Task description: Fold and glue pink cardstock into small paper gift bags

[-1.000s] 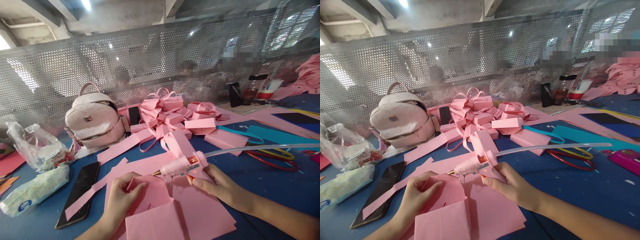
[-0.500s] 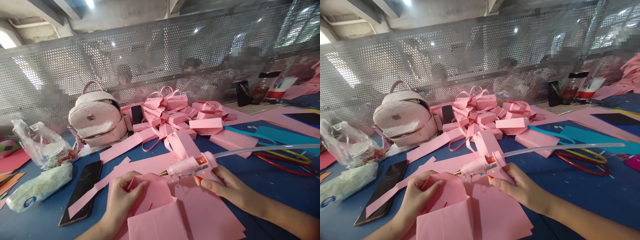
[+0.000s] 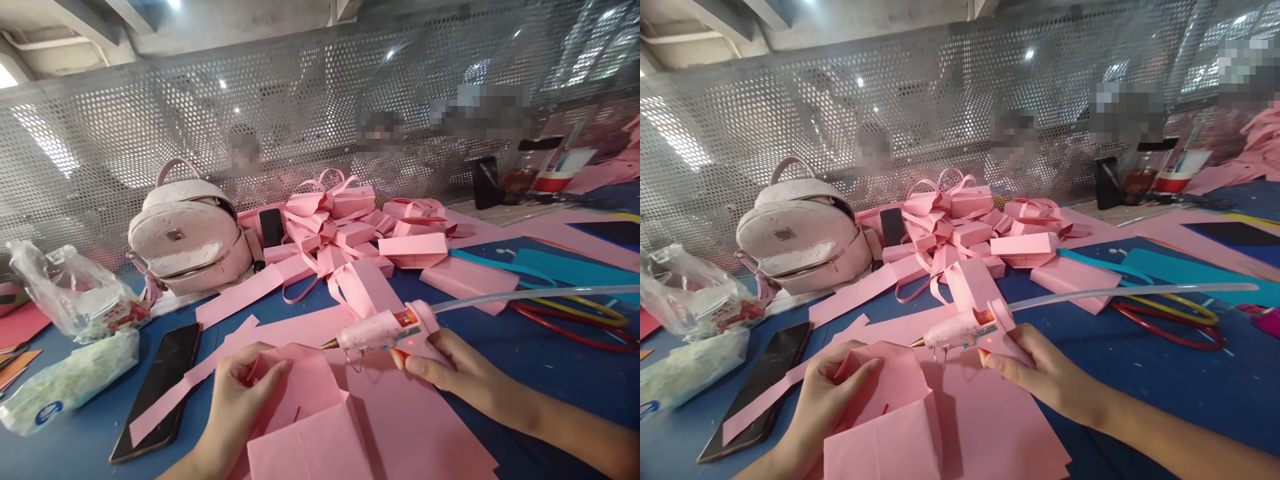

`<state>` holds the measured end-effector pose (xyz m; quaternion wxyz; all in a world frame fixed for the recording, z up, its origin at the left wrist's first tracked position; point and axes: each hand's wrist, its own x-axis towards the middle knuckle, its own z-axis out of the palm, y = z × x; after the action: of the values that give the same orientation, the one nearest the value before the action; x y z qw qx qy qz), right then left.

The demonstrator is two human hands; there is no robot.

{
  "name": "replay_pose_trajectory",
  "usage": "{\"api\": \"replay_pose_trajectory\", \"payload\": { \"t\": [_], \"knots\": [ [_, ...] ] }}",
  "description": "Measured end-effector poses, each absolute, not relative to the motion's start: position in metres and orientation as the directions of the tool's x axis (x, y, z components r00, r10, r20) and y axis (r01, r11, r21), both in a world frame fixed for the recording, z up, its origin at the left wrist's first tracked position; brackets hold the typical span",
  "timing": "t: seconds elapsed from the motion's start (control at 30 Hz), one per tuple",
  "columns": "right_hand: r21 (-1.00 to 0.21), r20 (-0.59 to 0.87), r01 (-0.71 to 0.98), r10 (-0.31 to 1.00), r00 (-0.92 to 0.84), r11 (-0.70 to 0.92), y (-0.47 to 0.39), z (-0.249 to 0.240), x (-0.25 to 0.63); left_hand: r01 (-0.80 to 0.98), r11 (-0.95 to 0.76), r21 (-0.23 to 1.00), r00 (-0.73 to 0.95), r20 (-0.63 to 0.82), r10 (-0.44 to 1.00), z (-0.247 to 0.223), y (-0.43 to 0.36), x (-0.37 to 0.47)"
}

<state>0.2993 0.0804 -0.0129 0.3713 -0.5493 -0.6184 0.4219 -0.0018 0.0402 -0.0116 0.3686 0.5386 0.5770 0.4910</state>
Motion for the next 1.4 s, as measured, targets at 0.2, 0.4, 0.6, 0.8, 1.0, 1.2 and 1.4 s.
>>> {"api": "replay_pose_trajectory", "payload": {
  "t": [0.2,0.4,0.6,0.8,1.0,1.2,1.4],
  "knots": [
    [-0.922,0.027,0.381,0.993,-0.116,0.070,0.077,-0.005,0.297,0.247,-0.090,0.965,-0.166,0.134,0.977,-0.014,0.042,-0.004],
    [-0.950,-0.013,0.311,0.989,-0.147,0.034,0.076,-0.002,0.296,0.288,-0.090,0.953,-0.137,0.134,0.981,-0.014,0.043,-0.006],
    [-0.936,-0.049,0.351,0.980,-0.192,0.022,0.078,0.000,0.294,0.272,-0.079,0.959,-0.108,0.112,0.988,-0.015,0.042,-0.006],
    [-0.919,-0.023,0.391,0.981,-0.195,0.057,0.081,-0.003,0.297,0.270,-0.105,0.957,-0.154,0.151,0.976,-0.011,0.041,-0.003],
    [-0.945,-0.024,0.319,0.954,-0.298,0.076,0.083,-0.001,0.295,0.233,-0.062,0.970,-0.150,0.099,0.984,-0.012,0.042,-0.004],
    [-0.968,0.010,0.225,0.912,-0.410,0.112,0.090,-0.008,0.294,0.133,-0.022,0.991,-0.131,0.040,0.991,-0.011,0.042,0.002],
    [-0.976,0.007,0.199,0.928,-0.373,0.087,0.085,-0.007,0.293,-0.154,0.137,0.978,0.011,-0.137,0.991,-0.013,0.050,-0.005]
  ]
}}
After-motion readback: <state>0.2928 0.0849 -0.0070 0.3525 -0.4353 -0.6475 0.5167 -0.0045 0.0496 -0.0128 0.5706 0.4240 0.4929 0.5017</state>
